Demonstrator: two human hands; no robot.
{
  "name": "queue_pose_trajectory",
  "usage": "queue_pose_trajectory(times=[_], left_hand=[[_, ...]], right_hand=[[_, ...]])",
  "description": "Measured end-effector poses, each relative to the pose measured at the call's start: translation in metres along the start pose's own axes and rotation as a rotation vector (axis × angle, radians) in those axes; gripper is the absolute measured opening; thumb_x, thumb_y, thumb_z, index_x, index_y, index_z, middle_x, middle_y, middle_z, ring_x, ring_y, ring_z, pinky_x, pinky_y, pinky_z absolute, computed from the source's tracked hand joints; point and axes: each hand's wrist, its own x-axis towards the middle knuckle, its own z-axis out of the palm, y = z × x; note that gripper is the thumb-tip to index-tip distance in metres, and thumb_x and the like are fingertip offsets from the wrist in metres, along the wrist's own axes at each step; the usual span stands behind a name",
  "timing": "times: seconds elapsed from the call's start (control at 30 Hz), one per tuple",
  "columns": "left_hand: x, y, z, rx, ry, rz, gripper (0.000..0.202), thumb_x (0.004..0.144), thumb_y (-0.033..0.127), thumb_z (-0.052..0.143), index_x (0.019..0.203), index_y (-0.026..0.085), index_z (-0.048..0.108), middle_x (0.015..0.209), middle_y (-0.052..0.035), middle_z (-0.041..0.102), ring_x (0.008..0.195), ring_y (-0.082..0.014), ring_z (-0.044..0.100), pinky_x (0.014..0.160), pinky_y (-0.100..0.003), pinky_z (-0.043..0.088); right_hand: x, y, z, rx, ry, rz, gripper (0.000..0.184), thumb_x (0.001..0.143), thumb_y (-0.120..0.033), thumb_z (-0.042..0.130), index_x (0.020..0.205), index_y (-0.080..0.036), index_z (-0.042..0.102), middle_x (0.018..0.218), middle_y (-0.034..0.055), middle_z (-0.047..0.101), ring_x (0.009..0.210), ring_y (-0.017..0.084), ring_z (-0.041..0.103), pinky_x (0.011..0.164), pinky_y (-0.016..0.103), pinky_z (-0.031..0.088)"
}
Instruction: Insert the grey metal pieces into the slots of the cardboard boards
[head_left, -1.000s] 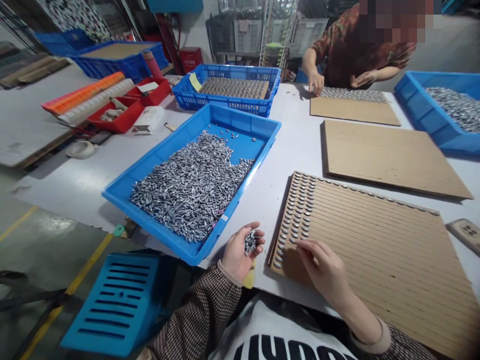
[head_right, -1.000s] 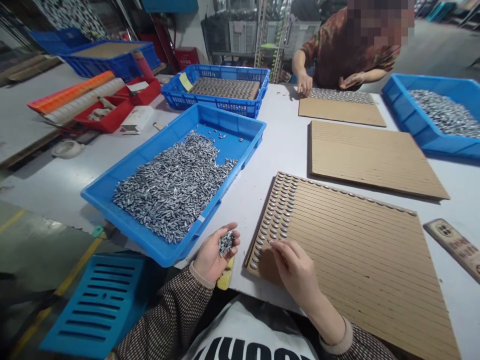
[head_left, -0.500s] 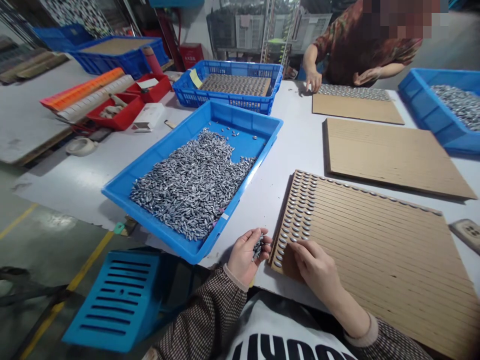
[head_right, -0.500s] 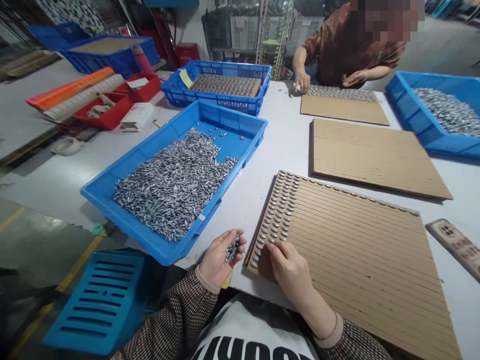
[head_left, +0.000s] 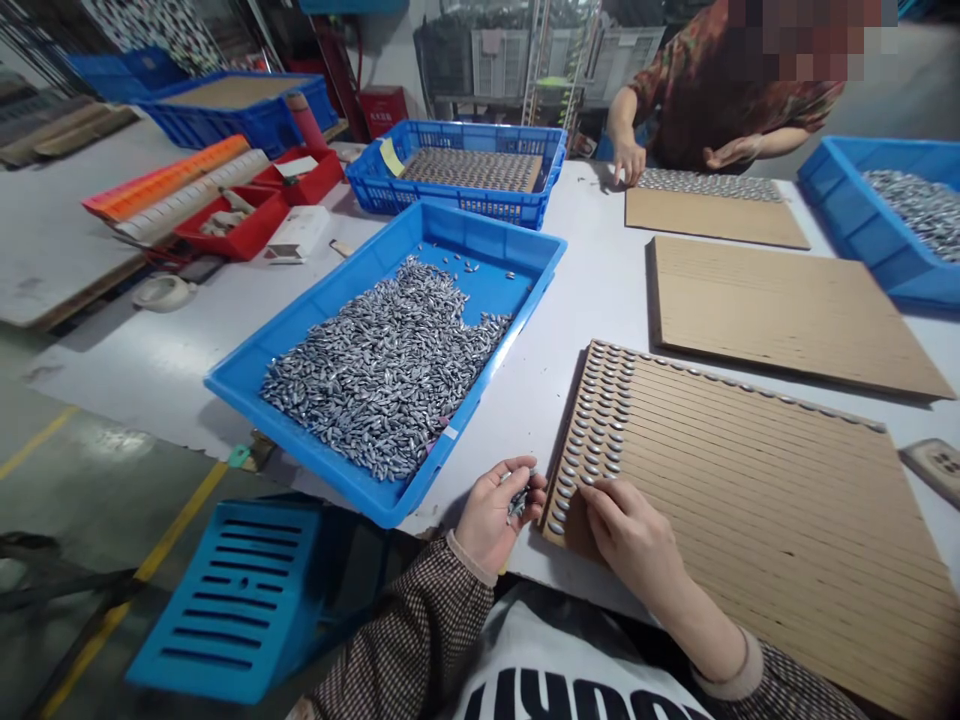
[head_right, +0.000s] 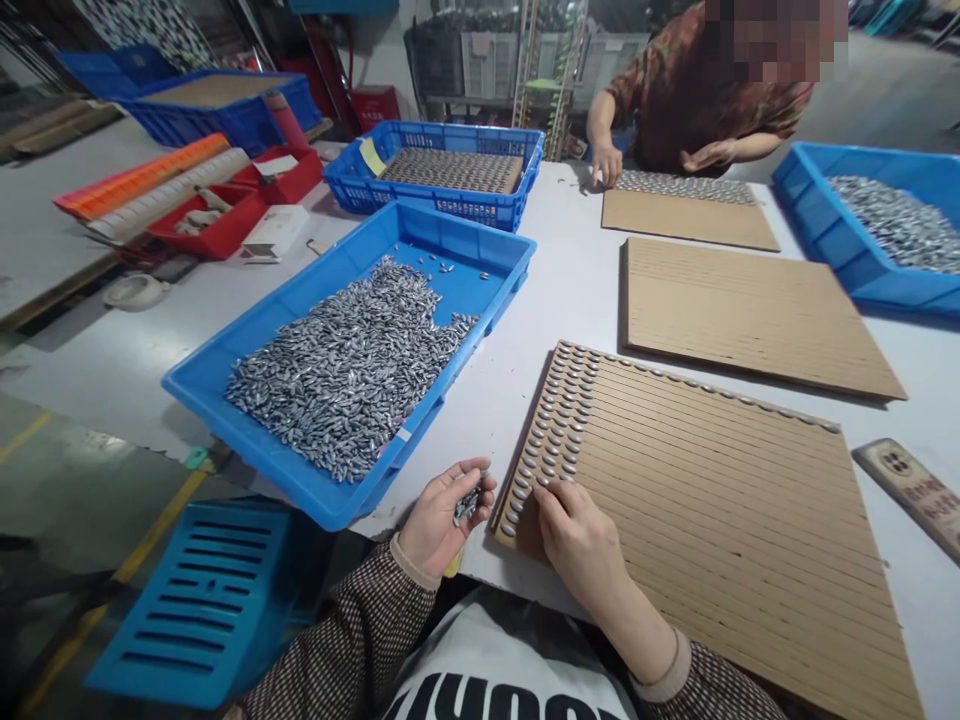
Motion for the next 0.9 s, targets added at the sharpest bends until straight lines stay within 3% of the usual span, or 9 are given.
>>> queue_pose_trajectory(times=[0.17,0.37,0.5,0.63,0.9], left_hand=[[0.000,-0.001,-0.001,0.035,-0.002,-0.008,0.025,0.075,0.026,0.073,0.089,0.014,0.056,0.079,-0.0065,0.066,0.065,-0.0104,0.062,0.057,-0.018,0.047],[0.000,-0.008,0.002,0.049,-0.052,0.009,0.031,0.071,0.032,0.077,0.087,0.015,0.055,0.073,-0.0035,0.065,0.060,-0.0096,0.060,0.055,-0.018,0.046],[0.000,-0.012,0.004,0.028,-0.019,0.075,0.033,0.069,0.032,0.079,0.083,0.016,0.055,0.069,-0.0010,0.063,0.061,-0.0105,0.059,0.057,-0.021,0.048],[0.000,-0.011,0.003,-0.035,0.016,0.064,0.029,0.069,0.030,0.079,0.081,0.016,0.057,0.078,-0.0021,0.064,0.068,-0.0105,0.060,0.060,-0.020,0.048],[-0.003,-0.014,0.006,-0.133,-0.021,0.046,0.014,0.078,0.026,0.070,0.082,0.015,0.062,0.080,-0.0023,0.064,0.078,-0.0132,0.062,0.065,-0.023,0.052]], right_hand=[[0.006,-0.003,-0.008,0.194,0.012,0.075,0.019,0.093,-0.016,0.047,0.102,-0.020,0.064,0.096,0.0066,0.065,0.085,0.016,0.062,0.075,0.027,0.051],[0.032,-0.027,-0.022,0.592,-0.046,0.139,0.014,0.094,-0.021,0.050,0.103,-0.021,0.060,0.096,0.0065,0.064,0.077,0.014,0.061,0.064,0.024,0.051],[0.039,-0.037,-0.019,0.496,0.001,0.128,0.017,0.093,-0.021,0.049,0.103,-0.021,0.063,0.093,0.0068,0.063,0.083,0.017,0.060,0.071,0.030,0.050],[0.042,-0.042,-0.016,0.413,-0.003,0.090,0.020,0.092,-0.025,0.053,0.109,-0.022,0.062,0.099,0.0087,0.063,0.090,0.021,0.059,0.077,0.035,0.050],[0.049,-0.042,-0.011,0.379,0.074,0.076,0.019,0.093,-0.022,0.050,0.101,-0.022,0.067,0.091,0.0077,0.063,0.083,0.019,0.057,0.072,0.034,0.050]])
